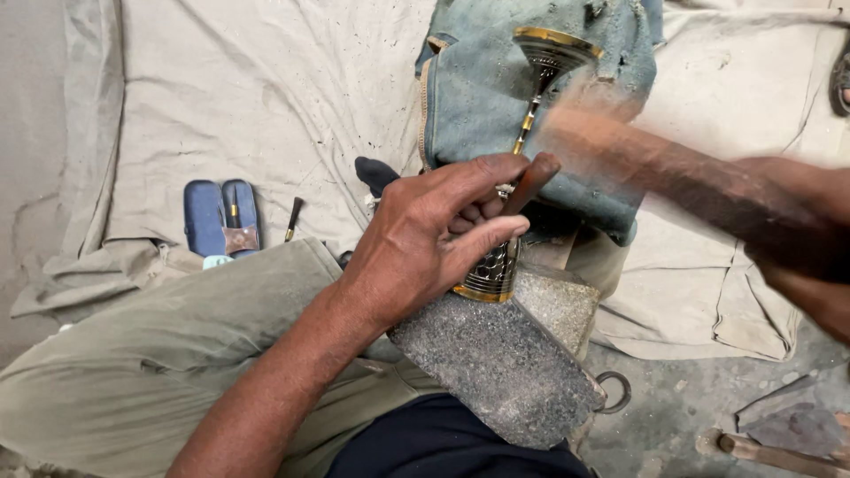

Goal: The person sits on the floor holding a brass bell-shaped object against a stone block and hammers a decorative pattern into its surface, using a small punch held in one hand and striking it repeatedly with a wooden mallet in the other hand, repositioning the punch around the bell as the work progresses.

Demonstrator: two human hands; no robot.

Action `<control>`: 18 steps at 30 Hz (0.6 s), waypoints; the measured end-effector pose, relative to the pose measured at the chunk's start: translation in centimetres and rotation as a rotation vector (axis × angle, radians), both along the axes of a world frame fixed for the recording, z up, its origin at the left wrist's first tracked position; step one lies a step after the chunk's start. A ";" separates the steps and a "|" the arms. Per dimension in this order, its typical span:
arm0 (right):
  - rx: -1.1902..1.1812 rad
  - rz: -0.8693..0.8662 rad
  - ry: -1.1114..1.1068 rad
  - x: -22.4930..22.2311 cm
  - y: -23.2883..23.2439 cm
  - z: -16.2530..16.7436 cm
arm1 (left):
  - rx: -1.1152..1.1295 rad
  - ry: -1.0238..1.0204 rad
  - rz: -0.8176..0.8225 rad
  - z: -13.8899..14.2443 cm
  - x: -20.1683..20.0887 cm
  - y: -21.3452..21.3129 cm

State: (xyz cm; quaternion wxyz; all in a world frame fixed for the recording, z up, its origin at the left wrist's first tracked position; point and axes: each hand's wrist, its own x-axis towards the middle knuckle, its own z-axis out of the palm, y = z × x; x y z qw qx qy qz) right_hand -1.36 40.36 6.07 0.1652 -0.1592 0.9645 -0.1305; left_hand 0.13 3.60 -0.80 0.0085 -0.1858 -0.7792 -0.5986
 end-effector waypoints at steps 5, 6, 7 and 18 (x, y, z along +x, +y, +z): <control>0.058 -0.147 -0.033 0.0 0.7 -0.6 | 0.025 -0.013 -0.035 0.3 -0.9 -0.1; 0.066 -0.162 -0.037 -0.3 0.9 -0.8 | 0.000 -0.021 -0.054 0.3 -1.4 -0.3; 0.066 -0.176 -0.036 -0.8 1.1 -1.0 | -0.029 -0.022 -0.085 0.3 -2.0 -0.3; 0.030 -0.281 -0.039 -2.4 6.0 -5.0 | -0.076 -0.121 -0.114 0.1 -3.1 0.2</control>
